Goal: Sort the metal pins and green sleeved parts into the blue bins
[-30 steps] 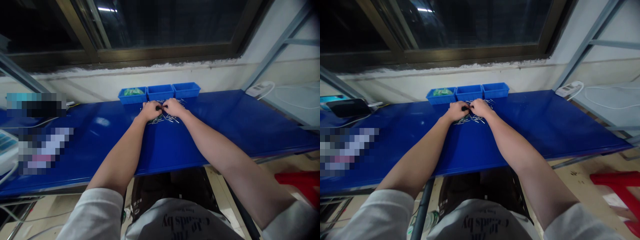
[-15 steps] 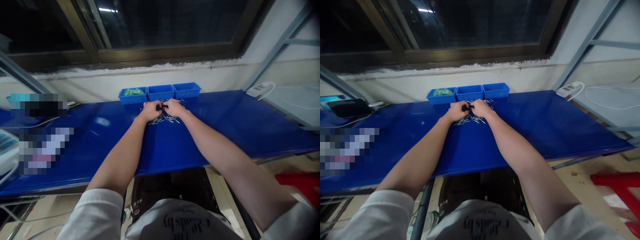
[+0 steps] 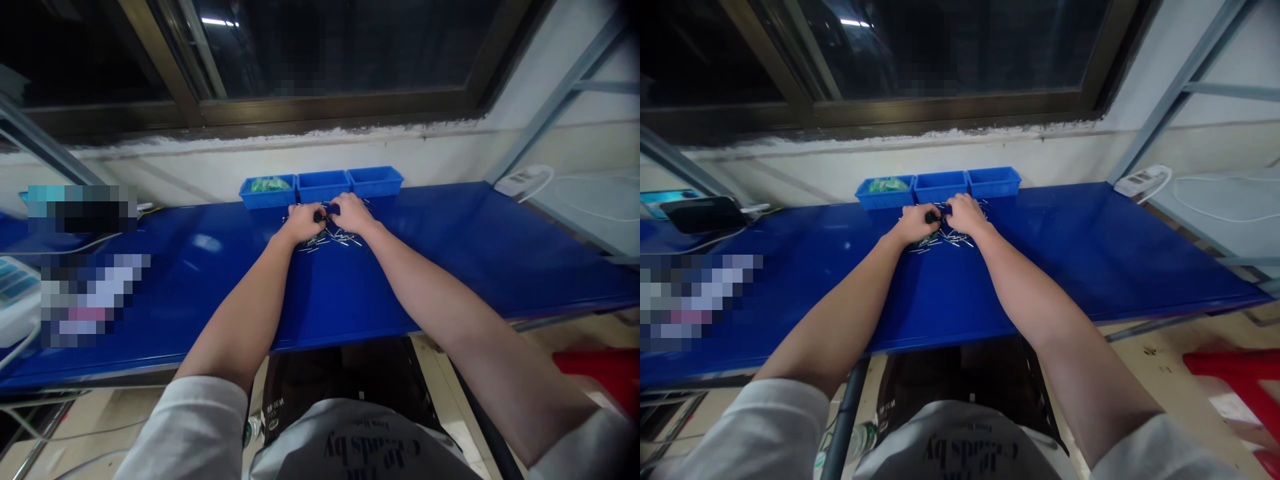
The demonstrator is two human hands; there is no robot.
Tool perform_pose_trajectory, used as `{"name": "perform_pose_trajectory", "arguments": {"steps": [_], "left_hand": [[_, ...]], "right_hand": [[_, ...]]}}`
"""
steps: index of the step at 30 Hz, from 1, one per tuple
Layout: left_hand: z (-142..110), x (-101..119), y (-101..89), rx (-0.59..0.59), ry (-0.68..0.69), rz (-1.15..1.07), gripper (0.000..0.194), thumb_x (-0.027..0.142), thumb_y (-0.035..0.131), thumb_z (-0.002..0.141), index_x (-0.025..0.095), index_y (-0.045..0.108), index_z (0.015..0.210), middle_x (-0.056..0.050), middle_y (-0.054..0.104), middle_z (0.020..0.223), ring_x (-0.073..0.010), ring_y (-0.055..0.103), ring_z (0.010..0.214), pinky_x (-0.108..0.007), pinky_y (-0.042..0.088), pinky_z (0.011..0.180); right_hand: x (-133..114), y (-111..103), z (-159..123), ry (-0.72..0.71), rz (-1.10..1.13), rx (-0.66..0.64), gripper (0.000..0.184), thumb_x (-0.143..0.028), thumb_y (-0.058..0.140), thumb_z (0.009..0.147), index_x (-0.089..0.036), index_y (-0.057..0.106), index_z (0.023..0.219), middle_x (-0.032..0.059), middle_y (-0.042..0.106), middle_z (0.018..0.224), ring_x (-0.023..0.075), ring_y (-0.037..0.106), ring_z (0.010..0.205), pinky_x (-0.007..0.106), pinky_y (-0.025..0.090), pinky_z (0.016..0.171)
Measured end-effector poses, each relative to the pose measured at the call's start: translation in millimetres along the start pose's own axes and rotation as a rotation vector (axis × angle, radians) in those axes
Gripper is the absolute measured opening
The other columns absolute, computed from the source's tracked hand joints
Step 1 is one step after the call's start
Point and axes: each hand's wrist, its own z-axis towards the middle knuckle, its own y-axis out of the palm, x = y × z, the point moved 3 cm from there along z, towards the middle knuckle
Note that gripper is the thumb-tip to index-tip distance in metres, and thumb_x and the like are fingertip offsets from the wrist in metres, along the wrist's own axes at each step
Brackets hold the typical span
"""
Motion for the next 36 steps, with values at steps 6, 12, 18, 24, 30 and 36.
{"name": "perform_pose_trajectory", "arguments": {"steps": [6, 12, 18, 24, 30, 36], "left_hand": [[-0.9, 2.9, -2.0, 0.0, -0.004, 0.022, 0.029, 0.027, 0.06, 0.077, 0.022, 0.071, 0.103, -0.006, 0.076, 0.105, -0.0305, 0.066, 0.107, -0.048, 0.039, 0.102], [-1.2, 3.8, -2.2, 0.004, -0.001, 0.025, 0.028, 0.027, 0.06, 0.079, 0.022, 0.071, 0.104, -0.006, 0.075, 0.109, -0.0307, 0.066, 0.109, -0.047, 0.038, 0.101], [-1.5, 2.8, -2.9, 0.083, 0.021, -0.012, 0.031, 0.032, 0.06, 0.085, 0.02, 0.069, 0.112, -0.008, 0.073, 0.113, -0.0288, 0.064, 0.11, -0.046, 0.037, 0.099], [-0.9, 2.4, -4.0, 0.141, 0.024, 0.012, 0.027, 0.035, 0.049, 0.097, 0.023, 0.071, 0.107, -0.007, 0.07, 0.11, -0.0255, 0.06, 0.113, -0.045, 0.033, 0.1], [-0.4, 3.4, -6.0, 0.158, 0.001, 0.036, 0.027, 0.031, 0.046, 0.1, 0.02, 0.071, 0.095, -0.008, 0.071, 0.105, -0.0246, 0.062, 0.106, -0.044, 0.033, 0.098], [-2.5, 3.8, -8.1, 0.161, -0.02, 0.027, 0.029, 0.033, 0.045, 0.1, 0.02, 0.071, 0.097, -0.008, 0.071, 0.105, -0.0253, 0.062, 0.106, -0.045, 0.034, 0.098]], "right_hand": [[1.4, 3.2, 0.9, 0.048, -0.013, -0.054, 0.023, -0.026, 0.054, 0.091, -0.016, 0.073, 0.098, 0.0157, 0.066, 0.113, 0.034, 0.054, 0.113, 0.05, 0.043, 0.097], [-0.2, 1.1, 0.6, 0.029, -0.024, -0.007, 0.024, -0.024, 0.05, 0.094, -0.016, 0.071, 0.103, 0.0148, 0.069, 0.112, 0.0314, 0.057, 0.111, 0.046, 0.043, 0.095], [-0.8, -4.9, 1.2, 0.034, 0.025, 0.028, 0.032, -0.032, 0.044, 0.1, -0.018, 0.072, 0.095, 0.013, 0.075, 0.099, 0.0266, 0.066, 0.096, 0.035, 0.044, 0.084], [-0.3, -5.7, 1.4, 0.02, 0.078, 0.093, 0.039, -0.038, 0.04, 0.101, -0.019, 0.069, 0.083, 0.0122, 0.076, 0.09, 0.0255, 0.069, 0.088, 0.034, 0.045, 0.083], [3.4, -1.8, 2.7, 0.058, 0.503, 0.182, 0.024, -0.037, 0.055, 0.092, -0.019, 0.065, 0.079, 0.0056, 0.072, 0.073, 0.0212, 0.068, 0.073, 0.033, 0.049, 0.075], [8.1, 1.2, 5.7, 0.161, 0.997, 0.159, 0.014, -0.032, 0.069, 0.071, -0.019, 0.067, 0.077, 0.0017, 0.071, 0.071, 0.0185, 0.068, 0.072, 0.033, 0.053, 0.074]]}}
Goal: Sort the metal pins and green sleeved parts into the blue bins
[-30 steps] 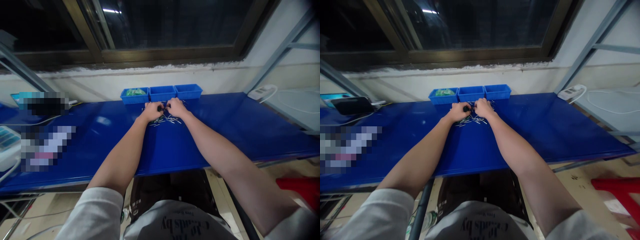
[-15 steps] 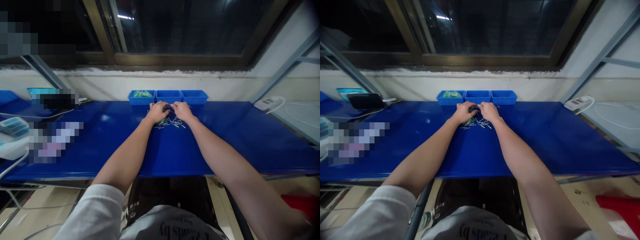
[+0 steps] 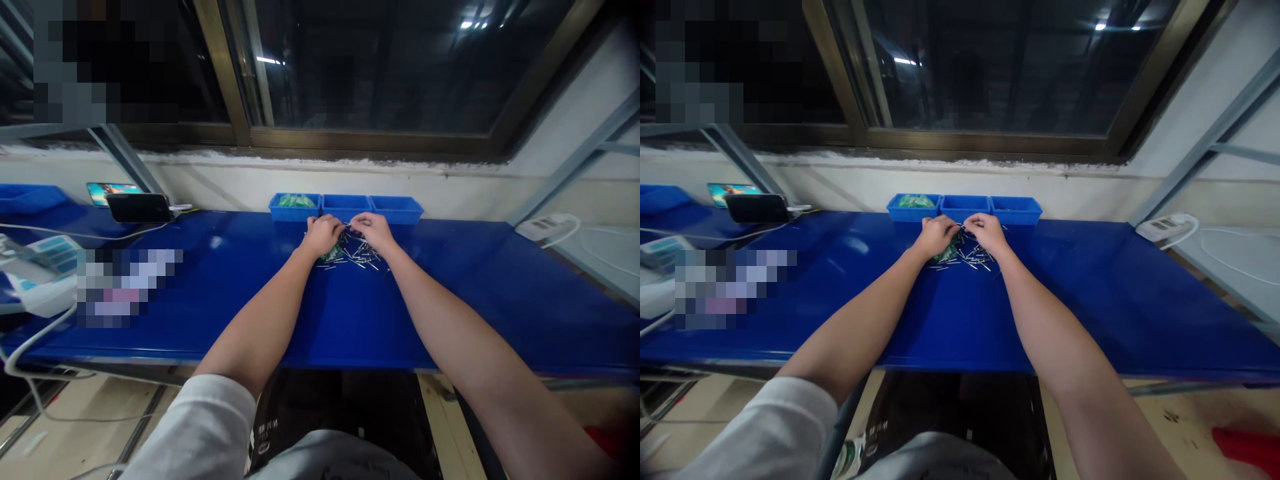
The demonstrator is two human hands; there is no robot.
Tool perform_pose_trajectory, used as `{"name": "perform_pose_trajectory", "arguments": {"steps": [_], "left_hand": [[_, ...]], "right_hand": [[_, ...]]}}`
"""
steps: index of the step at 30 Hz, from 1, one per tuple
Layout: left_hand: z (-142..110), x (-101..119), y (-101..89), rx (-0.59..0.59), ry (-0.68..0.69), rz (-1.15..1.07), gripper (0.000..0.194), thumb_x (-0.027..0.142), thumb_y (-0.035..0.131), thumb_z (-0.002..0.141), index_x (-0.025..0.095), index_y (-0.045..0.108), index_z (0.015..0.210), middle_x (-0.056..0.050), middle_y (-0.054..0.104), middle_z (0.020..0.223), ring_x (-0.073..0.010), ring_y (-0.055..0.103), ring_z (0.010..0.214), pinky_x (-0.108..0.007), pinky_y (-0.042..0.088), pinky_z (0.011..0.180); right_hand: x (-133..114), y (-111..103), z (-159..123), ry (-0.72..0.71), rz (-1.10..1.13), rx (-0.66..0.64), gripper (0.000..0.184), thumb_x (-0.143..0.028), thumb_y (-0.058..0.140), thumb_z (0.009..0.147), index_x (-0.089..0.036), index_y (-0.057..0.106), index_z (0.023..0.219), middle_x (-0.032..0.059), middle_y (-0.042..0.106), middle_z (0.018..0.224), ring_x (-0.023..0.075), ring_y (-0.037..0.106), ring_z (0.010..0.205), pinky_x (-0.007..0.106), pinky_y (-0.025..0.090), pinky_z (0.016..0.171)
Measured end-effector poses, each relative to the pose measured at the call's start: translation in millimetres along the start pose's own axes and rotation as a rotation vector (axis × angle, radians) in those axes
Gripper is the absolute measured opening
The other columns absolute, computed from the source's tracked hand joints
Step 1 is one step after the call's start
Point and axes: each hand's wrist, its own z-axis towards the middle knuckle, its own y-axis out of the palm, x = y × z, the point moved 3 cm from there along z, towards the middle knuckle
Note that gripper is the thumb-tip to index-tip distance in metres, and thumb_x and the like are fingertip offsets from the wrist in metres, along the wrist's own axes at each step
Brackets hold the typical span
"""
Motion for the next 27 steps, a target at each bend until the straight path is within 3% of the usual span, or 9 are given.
{"name": "perform_pose_trajectory", "arguments": {"steps": [8, 13, 17, 23, 27], "left_hand": [[0.3, -1.4, 1.9, -0.002, -0.024, -0.052, 0.028, 0.037, 0.048, 0.097, 0.021, 0.069, 0.106, -0.008, 0.071, 0.114, -0.0263, 0.061, 0.112, -0.046, 0.034, 0.101], [1.0, -4.9, 4.6, -0.012, -0.03, -0.041, 0.026, 0.035, 0.05, 0.096, 0.02, 0.07, 0.103, -0.008, 0.071, 0.113, -0.027, 0.061, 0.112, -0.047, 0.035, 0.1], [1.2, -7.0, 6.0, -0.036, -0.036, -0.029, 0.024, 0.032, 0.051, 0.093, 0.02, 0.071, 0.101, -0.008, 0.07, 0.114, -0.0274, 0.061, 0.112, -0.047, 0.036, 0.1], [1.7, -8.3, 7.3, -0.046, -0.03, -0.029, 0.024, 0.03, 0.052, 0.092, 0.02, 0.072, 0.1, -0.009, 0.07, 0.113, -0.0285, 0.061, 0.112, -0.048, 0.036, 0.1], [2.2, -8.9, 8.3, -0.044, -0.026, -0.025, 0.024, 0.029, 0.052, 0.091, 0.02, 0.072, 0.1, -0.009, 0.07, 0.112, -0.0287, 0.061, 0.112, -0.047, 0.037, 0.1]], "right_hand": [[-1.8, -11.6, 1.9, 0.038, 0.025, 0.179, 0.011, -0.028, 0.065, 0.069, -0.019, 0.067, 0.076, 0.0018, 0.071, 0.071, 0.0194, 0.068, 0.074, 0.034, 0.055, 0.074], [0.2, -27.1, 3.5, -0.064, -0.167, 0.368, 0.014, -0.024, 0.059, 0.075, -0.017, 0.068, 0.083, 0.006, 0.073, 0.08, 0.0214, 0.07, 0.08, 0.036, 0.055, 0.081], [0.7, -39.9, 5.0, -0.077, -0.398, 0.494, 0.025, -0.022, 0.052, 0.081, -0.016, 0.068, 0.1, 0.0095, 0.073, 0.093, 0.0229, 0.068, 0.09, 0.04, 0.053, 0.087], [6.4, -50.3, 8.7, -0.056, -0.577, 0.496, 0.047, -0.02, 0.05, 0.084, -0.017, 0.056, 0.131, 0.0154, 0.065, 0.121, 0.0306, 0.052, 0.122, 0.057, 0.04, 0.103], [7.4, -47.2, 6.1, 0.043, -0.625, 0.477, 0.057, -0.024, 0.057, 0.082, -0.025, 0.049, 0.139, 0.0133, 0.059, 0.134, 0.0363, 0.04, 0.129, 0.065, 0.034, 0.103]]}}
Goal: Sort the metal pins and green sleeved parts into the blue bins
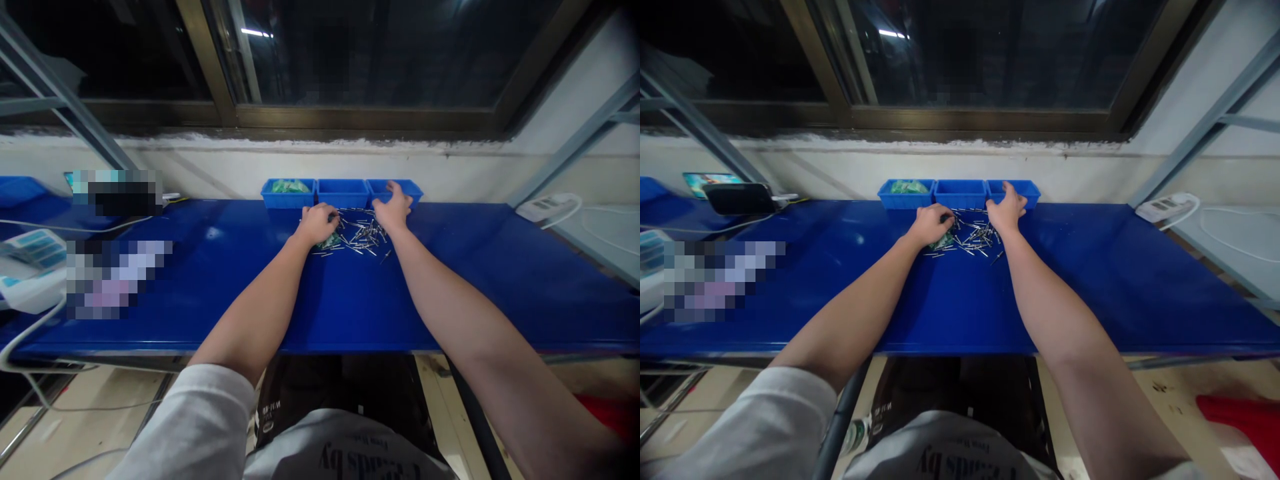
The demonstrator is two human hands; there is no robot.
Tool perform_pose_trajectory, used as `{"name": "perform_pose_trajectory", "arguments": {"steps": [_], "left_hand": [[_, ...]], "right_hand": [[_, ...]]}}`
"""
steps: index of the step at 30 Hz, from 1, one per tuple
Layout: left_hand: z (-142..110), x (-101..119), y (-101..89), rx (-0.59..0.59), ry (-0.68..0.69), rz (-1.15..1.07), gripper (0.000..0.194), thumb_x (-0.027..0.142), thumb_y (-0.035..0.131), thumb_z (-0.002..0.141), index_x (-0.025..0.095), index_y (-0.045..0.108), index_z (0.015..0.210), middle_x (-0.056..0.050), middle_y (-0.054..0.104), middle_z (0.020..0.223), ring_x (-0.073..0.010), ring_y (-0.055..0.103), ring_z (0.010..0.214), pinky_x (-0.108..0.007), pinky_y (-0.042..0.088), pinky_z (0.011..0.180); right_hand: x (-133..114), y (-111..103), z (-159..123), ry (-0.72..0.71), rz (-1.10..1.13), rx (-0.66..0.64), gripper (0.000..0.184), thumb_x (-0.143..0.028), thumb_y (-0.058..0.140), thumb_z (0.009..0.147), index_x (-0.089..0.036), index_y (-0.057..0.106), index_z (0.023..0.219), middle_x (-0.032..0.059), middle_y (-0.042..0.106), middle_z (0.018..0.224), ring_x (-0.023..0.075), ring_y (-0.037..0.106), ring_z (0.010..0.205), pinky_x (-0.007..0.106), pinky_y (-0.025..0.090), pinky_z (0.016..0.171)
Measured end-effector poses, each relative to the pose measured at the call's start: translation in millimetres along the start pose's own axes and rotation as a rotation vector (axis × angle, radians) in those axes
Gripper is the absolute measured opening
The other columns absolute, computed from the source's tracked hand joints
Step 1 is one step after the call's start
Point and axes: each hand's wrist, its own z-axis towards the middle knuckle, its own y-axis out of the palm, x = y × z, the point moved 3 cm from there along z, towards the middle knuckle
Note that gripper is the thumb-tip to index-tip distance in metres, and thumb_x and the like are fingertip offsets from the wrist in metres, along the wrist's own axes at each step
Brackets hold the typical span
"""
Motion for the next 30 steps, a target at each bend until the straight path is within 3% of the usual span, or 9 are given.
{"name": "perform_pose_trajectory", "arguments": {"steps": [5, 14, 17, 20, 23, 27, 30], "left_hand": [[0.1, 0.9, 0.1, -0.002, -0.005, 0.007, 0.024, 0.028, 0.053, 0.09, 0.02, 0.072, 0.101, -0.008, 0.071, 0.112, -0.0282, 0.062, 0.111, -0.047, 0.038, 0.1], [-0.2, 2.5, -1.1, -0.018, -0.004, 0.029, 0.025, 0.028, 0.052, 0.092, 0.02, 0.073, 0.101, -0.009, 0.071, 0.113, -0.0287, 0.062, 0.11, -0.047, 0.04, 0.099], [0.1, 1.7, -0.1, -0.018, 0.009, 0.032, 0.024, 0.028, 0.052, 0.092, 0.019, 0.073, 0.1, -0.009, 0.071, 0.112, -0.0285, 0.063, 0.11, -0.046, 0.041, 0.098], [0.2, 1.2, 1.1, -0.023, 0.009, 0.041, 0.024, 0.028, 0.052, 0.091, 0.019, 0.073, 0.101, -0.009, 0.071, 0.112, -0.0285, 0.063, 0.11, -0.046, 0.041, 0.097], [0.1, 1.9, 1.4, -0.024, 0.01, 0.052, 0.024, 0.028, 0.053, 0.091, 0.02, 0.073, 0.102, -0.009, 0.071, 0.113, -0.0283, 0.063, 0.11, -0.046, 0.042, 0.097], [0.0, 3.1, 0.6, -0.032, 0.003, 0.069, 0.025, 0.028, 0.052, 0.092, 0.02, 0.073, 0.102, -0.009, 0.071, 0.112, -0.0281, 0.062, 0.111, -0.045, 0.042, 0.097], [-0.1, 3.5, 0.4, -0.039, 0.003, 0.072, 0.026, 0.029, 0.051, 0.092, 0.02, 0.073, 0.103, -0.009, 0.07, 0.112, -0.028, 0.062, 0.111, -0.045, 0.042, 0.098]], "right_hand": [[0.1, 3.4, -1.9, 0.052, -0.111, -0.043, 0.073, -0.026, 0.064, 0.077, -0.027, 0.042, 0.146, 0.0142, 0.053, 0.141, 0.0398, 0.036, 0.131, 0.066, 0.032, 0.101], [7.0, 10.3, 2.3, 0.039, -0.148, -0.132, 0.08, -0.029, 0.069, 0.075, -0.029, 0.04, 0.149, 0.0131, 0.033, 0.159, 0.0432, 0.033, 0.133, 0.069, 0.034, 0.1], [1.2, 9.9, -0.9, -0.005, -0.141, -0.12, 0.075, -0.027, 0.069, 0.075, -0.026, 0.046, 0.146, 0.0141, 0.037, 0.156, 0.0425, 0.034, 0.133, 0.067, 0.034, 0.102], [-8.1, 10.1, -7.1, -0.105, -0.131, -0.126, 0.054, -0.026, 0.065, 0.078, -0.022, 0.061, 0.132, 0.0142, 0.051, 0.144, 0.0395, 0.038, 0.131, 0.063, 0.036, 0.104], [-18.3, 15.7, -16.5, -0.246, -0.145, -0.262, 0.033, -0.029, 0.063, 0.082, -0.022, 0.072, 0.113, 0.0122, 0.063, 0.124, 0.036, 0.045, 0.123, 0.057, 0.039, 0.104], [-26.2, 25.5, -29.0, -0.352, -0.266, -0.486, 0.039, -0.044, 0.066, 0.083, -0.023, 0.074, 0.114, 0.0133, 0.064, 0.12, 0.0385, 0.047, 0.118, 0.057, 0.039, 0.1], [-29.5, 27.9, -33.2, -0.379, -0.323, -0.559, 0.039, -0.045, 0.063, 0.085, -0.022, 0.075, 0.114, 0.0141, 0.065, 0.118, 0.0389, 0.047, 0.117, 0.057, 0.039, 0.099]]}}
